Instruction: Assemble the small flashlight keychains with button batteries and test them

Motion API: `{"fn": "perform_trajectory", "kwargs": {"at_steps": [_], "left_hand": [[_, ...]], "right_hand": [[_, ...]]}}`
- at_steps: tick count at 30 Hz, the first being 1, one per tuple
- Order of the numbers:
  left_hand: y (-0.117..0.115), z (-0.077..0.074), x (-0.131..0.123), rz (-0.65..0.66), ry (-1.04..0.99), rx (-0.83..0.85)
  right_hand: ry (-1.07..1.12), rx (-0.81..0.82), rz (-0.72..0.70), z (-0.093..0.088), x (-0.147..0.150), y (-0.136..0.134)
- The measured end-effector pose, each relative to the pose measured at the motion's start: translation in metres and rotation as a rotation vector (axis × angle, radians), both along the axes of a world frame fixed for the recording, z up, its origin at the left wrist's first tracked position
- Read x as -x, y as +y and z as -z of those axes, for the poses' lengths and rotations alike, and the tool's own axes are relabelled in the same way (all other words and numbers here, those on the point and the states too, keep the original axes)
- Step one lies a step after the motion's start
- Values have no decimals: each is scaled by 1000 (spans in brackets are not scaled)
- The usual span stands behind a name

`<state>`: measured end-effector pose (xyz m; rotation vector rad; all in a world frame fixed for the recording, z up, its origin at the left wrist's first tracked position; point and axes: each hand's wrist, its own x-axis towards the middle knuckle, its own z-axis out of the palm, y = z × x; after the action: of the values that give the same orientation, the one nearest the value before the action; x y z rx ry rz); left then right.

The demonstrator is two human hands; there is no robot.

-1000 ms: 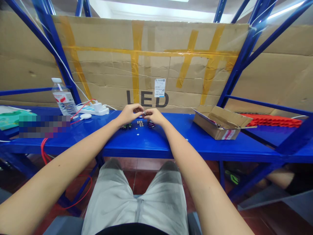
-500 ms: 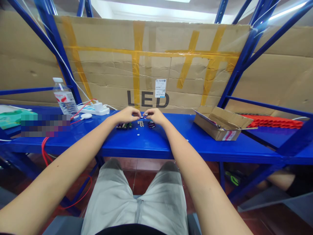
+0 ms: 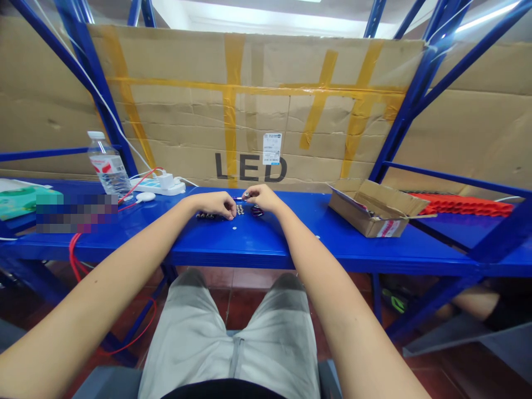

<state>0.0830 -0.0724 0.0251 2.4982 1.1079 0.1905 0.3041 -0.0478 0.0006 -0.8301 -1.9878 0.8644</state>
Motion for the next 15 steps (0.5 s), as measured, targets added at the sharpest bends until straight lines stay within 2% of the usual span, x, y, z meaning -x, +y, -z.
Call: {"fn": "perform_trajectory", "kwargs": {"at_steps": [4, 7, 12, 15], "left_hand": [[-2, 0, -1, -50, -28, -5], [-4, 1, -4, -66, -125, -63], [-2, 3, -15, -154, -476, -378], [-3, 6, -23, -163, -595, -500]], "right_hand": [[1, 27, 4, 0, 1, -2], [0, 40, 5, 0, 2, -3], [-12, 34, 17, 2, 2, -2], [14, 63, 12, 2, 4, -3]]}}
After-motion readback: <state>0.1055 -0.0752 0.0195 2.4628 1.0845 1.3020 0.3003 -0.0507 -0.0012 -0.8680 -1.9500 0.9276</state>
